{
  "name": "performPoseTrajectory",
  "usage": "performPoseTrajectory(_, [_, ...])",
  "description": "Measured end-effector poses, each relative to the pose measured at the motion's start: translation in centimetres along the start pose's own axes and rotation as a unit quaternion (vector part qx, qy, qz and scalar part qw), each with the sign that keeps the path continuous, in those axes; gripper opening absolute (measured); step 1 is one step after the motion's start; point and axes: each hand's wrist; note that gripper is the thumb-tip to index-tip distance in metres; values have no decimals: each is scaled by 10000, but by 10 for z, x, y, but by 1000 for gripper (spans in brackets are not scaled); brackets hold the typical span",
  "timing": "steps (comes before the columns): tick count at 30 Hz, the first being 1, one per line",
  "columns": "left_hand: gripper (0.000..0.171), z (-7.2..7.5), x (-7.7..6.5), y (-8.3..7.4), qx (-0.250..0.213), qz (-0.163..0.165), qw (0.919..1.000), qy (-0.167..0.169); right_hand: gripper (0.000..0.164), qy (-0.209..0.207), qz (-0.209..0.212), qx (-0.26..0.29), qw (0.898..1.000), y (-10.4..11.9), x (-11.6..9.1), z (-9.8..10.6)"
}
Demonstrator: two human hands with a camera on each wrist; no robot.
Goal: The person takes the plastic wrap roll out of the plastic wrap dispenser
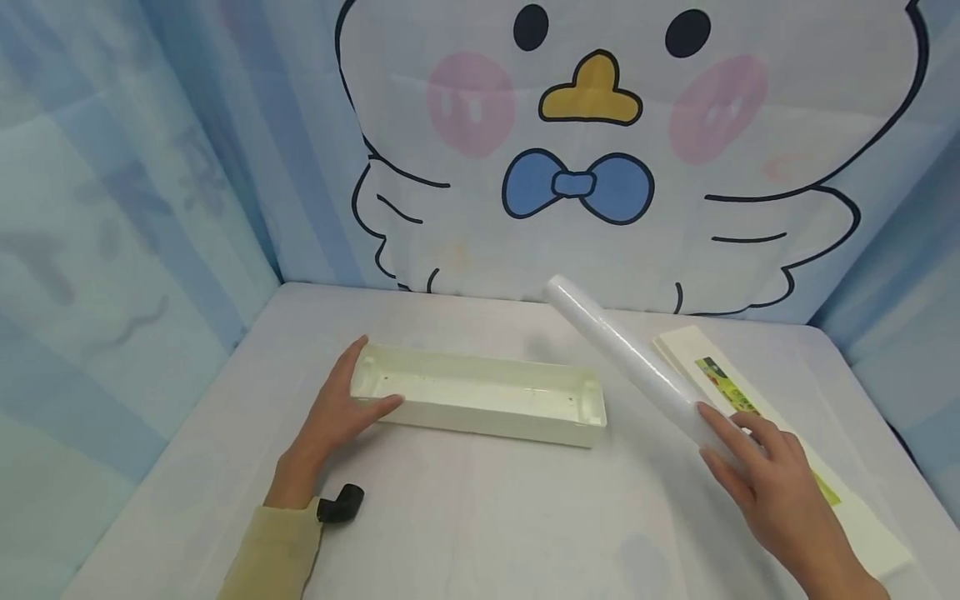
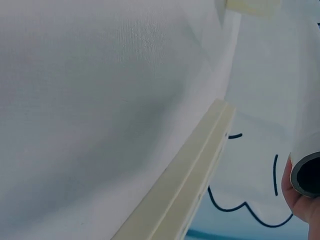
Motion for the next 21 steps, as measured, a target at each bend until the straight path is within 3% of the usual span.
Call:
performPoseTrajectory(7, [105,0,-1,0,-74,-17,10000,5,74,178,-530,25,9984,2,-8,-1])
performPoseTrajectory(16, [106,-2,-3,2,56,86,9999,-66,71,46,-592,169,9981,0,-18,-10])
performPoseTrajectory(21, [106,-3,-1,1,103,52,9999,-50,70,164,-833,202,9962,0,-26,-15])
Point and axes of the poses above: each hand's wrist, its own x-axis towards the middle knuckle, its own z-axis out of the back of the hand, y = z × x, and after that the axes turned 6 degrees about y, right-handed
